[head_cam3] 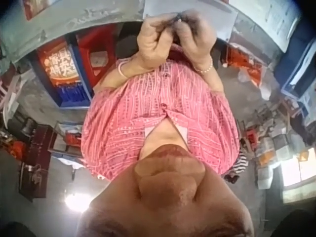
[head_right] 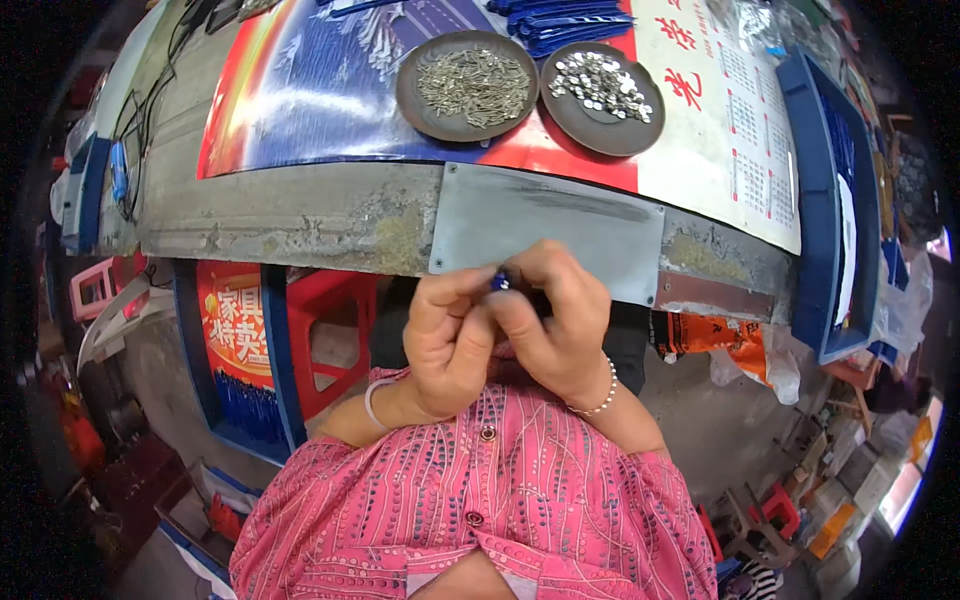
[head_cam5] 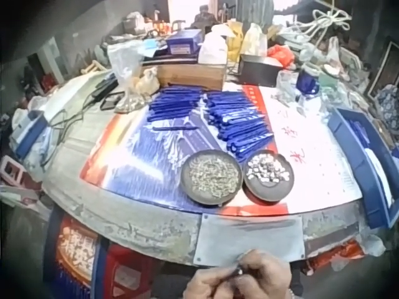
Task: The person is assembling small blue plastic parts with metallic components at a manual workstation.
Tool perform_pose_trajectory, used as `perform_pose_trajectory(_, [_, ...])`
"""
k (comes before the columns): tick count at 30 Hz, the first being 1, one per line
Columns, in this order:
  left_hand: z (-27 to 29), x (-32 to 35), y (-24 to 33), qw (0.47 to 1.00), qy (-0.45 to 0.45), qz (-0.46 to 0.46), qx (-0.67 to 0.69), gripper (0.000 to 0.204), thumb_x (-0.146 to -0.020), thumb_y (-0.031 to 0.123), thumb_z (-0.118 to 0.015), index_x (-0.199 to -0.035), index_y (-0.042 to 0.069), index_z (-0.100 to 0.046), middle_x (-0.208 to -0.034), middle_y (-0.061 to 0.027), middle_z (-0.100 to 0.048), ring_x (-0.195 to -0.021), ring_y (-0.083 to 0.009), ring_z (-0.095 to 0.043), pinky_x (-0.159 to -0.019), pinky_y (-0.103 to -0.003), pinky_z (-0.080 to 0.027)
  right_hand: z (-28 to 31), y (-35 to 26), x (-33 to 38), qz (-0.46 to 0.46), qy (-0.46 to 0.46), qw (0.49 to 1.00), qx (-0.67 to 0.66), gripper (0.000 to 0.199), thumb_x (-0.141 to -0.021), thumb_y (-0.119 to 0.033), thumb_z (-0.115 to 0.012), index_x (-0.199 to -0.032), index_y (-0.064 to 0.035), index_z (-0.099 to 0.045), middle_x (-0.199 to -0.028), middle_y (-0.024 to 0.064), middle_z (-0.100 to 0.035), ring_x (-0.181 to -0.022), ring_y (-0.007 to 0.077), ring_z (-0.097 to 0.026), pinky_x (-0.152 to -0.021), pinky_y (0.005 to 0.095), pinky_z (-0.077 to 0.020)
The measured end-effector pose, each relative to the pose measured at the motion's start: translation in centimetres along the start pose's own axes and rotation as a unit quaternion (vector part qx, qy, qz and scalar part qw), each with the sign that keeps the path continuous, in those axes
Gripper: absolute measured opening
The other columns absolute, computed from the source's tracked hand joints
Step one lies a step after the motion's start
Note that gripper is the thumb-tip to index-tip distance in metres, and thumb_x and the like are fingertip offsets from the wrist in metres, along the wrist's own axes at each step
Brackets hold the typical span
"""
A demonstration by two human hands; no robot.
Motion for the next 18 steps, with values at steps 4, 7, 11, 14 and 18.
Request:
perform_pose_trajectory(4, [0.5,0.6,0.3,0.997,-0.012,-0.013,-0.070,0.025,-0.091,-0.002,-0.050,-0.116,-0.005,-0.050,-0.100,-0.0124,-0.064,-0.088,-0.0099,-0.060,-0.076,-0.022,-0.048,-0.8,-0.5,0.3,0.080,0.045,0.986,0.136,0.016,-0.082,-0.008,-0.061,-0.079,0.0005,-0.049,-0.064,0.0117,-0.048,-0.052,0.0252,-0.046,-0.049,0.0317,-0.0388])
perform_pose_trajectory(7, [0.8,0.0,-0.1,0.996,-0.007,-0.012,-0.086,0.024,-0.091,-0.002,-0.050,-0.115,-0.004,-0.051,-0.099,-0.0120,-0.064,-0.086,-0.0095,-0.060,-0.074,-0.022,-0.048,-0.8,-0.5,0.5,-0.081,-0.020,0.996,0.024,0.013,-0.085,-0.007,-0.057,-0.079,0.0011,-0.049,-0.064,0.0111,-0.048,-0.051,0.0227,-0.047,-0.048,0.0309,-0.0385])
perform_pose_trajectory(11, [0.8,0.2,0.3,0.999,-0.007,-0.009,-0.052,0.023,-0.091,-0.003,-0.049,-0.114,-0.004,-0.051,-0.098,-0.0108,-0.064,-0.083,-0.0092,-0.060,-0.072,-0.022,-0.049,-0.4,-0.5,1.0,-0.072,0.013,0.996,-0.056,0.009,-0.085,-0.004,-0.057,-0.082,0.0017,-0.051,-0.067,0.0095,-0.053,-0.056,0.0163,-0.050,-0.050,0.0266,-0.0404])
perform_pose_trajectory(14, [1.0,0.3,1.0,0.996,-0.002,-0.046,-0.073,0.022,-0.091,-0.003,-0.050,-0.113,-0.003,-0.052,-0.095,-0.0099,-0.064,-0.082,-0.0094,-0.060,-0.072,-0.022,-0.049,-1.1,-0.8,0.7,0.033,0.035,0.999,0.008,0.010,-0.081,-0.002,-0.060,-0.086,0.0003,-0.052,-0.070,0.0088,-0.054,-0.058,0.0205,-0.051,-0.061,0.0336,-0.0445])
perform_pose_trajectory(18, [1.3,0.4,0.9,0.992,-0.038,-0.050,-0.111,0.023,-0.093,-0.003,-0.047,-0.116,-0.003,-0.047,-0.103,-0.0092,-0.059,-0.091,-0.0095,-0.056,-0.081,-0.022,-0.046,-1.5,-1.5,0.9,0.065,0.020,0.989,0.130,0.009,-0.081,0.000,-0.057,-0.086,-0.0015,-0.050,-0.074,0.0098,-0.054,-0.060,0.0266,-0.050,-0.068,0.0394,-0.0438])
Point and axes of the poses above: each hand's wrist, its own x-axis away from the middle knuckle, its own z-axis out of the back of the hand, y = z × x, the point moved 4 cm from there along -x, towards the middle knuckle
